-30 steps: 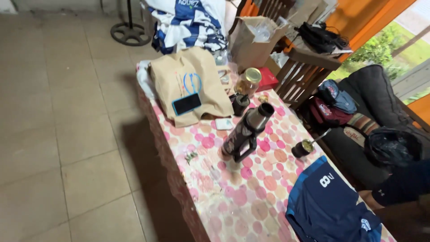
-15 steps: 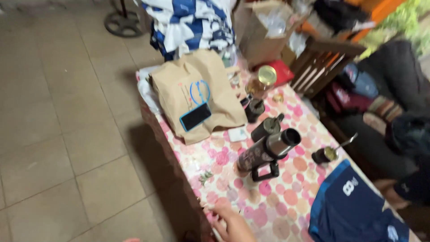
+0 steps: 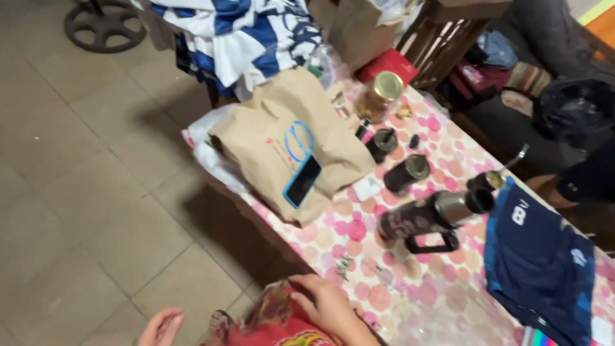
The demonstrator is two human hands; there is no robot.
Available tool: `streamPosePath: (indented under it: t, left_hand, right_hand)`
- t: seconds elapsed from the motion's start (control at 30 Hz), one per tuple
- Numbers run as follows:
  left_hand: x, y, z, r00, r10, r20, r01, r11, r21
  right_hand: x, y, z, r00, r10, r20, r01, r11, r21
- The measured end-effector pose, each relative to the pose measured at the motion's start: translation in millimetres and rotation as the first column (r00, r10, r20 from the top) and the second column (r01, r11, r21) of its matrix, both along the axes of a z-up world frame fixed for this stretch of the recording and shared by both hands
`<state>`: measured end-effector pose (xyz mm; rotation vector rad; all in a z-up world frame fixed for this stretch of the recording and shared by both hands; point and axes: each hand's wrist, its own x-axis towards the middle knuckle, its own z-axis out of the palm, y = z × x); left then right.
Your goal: The person sorts through a stack of printed photos and papers on a table, then moves to a different table to retrieve a notebook and a calculator. They return to the first table, open the notebook, and write down calculations while using the calculator.
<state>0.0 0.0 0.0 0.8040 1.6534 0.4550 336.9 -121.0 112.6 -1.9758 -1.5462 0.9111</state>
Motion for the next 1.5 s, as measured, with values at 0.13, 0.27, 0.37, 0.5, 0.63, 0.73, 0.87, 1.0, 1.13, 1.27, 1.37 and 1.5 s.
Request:
streamPosePath:
  t: [0.13, 0.27, 0.37, 0.5, 0.63, 0.73, 0.87, 1.0, 1.13, 1.27, 1.37, 1.5]
  left_hand:
    - [2, 90, -69, 0.953, -0.293, 0.075, 0.258, 0.918, 0.302]
    - [57, 147, -67, 0.832, -0.554, 0.025, 0.532, 0.81, 0.249]
    - [108, 218, -60, 0.717, -0.691, -0.091, 0.616, 0.567, 0.548]
    - [176, 292, 31, 0.615, -0.644, -0.455, 0.69, 0.16, 0.706]
    - [260, 361, 68, 0.469, -0.601, -0.647, 0.817, 0.018, 0.576]
    - [345, 421, 74, 0.372, -0.45, -0.812, 0.786, -0.312, 0.533]
    - [442, 484, 73, 0.183, -0.407, -0.895, 0.793, -0.477, 0.379]
    - [484, 534, 43, -0.018, -0.296, -0.955, 0.899, -0.424, 0.115]
    - [479, 571, 14, 0.112, -0.18, -0.977, 0.821, -0.537, 0.193]
    - [479, 600, -3, 0.344, -0.314, -0.885, 0.674, -0.574, 0.465]
    - [481, 620, 25, 0.388, -0.508, -0.769, 0.674, -0.413, 0.612]
    - [486, 660, 47, 0.376, -0.682, -0.627, 0.802, -0.099, 0.589]
  right_hand:
    - [13, 28, -26, 0.995, -0.105, -0.004, 0.105, 0.994, 0.033]
    - [43, 60, -66, 0.937, -0.348, 0.001, 0.347, 0.934, -0.083]
    - [82, 123, -85, 0.94, -0.337, -0.049, 0.338, 0.941, 0.015]
    - [107, 214, -29, 0.958, -0.287, 0.016, 0.282, 0.949, 0.144]
    - [159, 294, -32, 0.935, -0.356, 0.007, 0.35, 0.924, 0.156]
    - [212, 362, -56, 0.931, -0.363, 0.05, 0.336, 0.901, 0.273]
    - [254, 443, -50, 0.831, -0.519, 0.2, 0.445, 0.836, 0.32]
    - [259, 493, -23, 0.853, -0.506, 0.123, 0.515, 0.856, -0.048]
    - [249, 494, -67, 0.878, -0.404, 0.256, 0.449, 0.881, -0.148]
    - [241, 489, -114, 0.822, -0.367, 0.435, 0.42, 0.907, -0.027]
    - [240, 482, -132, 0.803, -0.385, 0.454, 0.386, 0.917, 0.096]
    - [236, 480, -149, 0.788, -0.335, 0.516, 0.325, 0.939, 0.112]
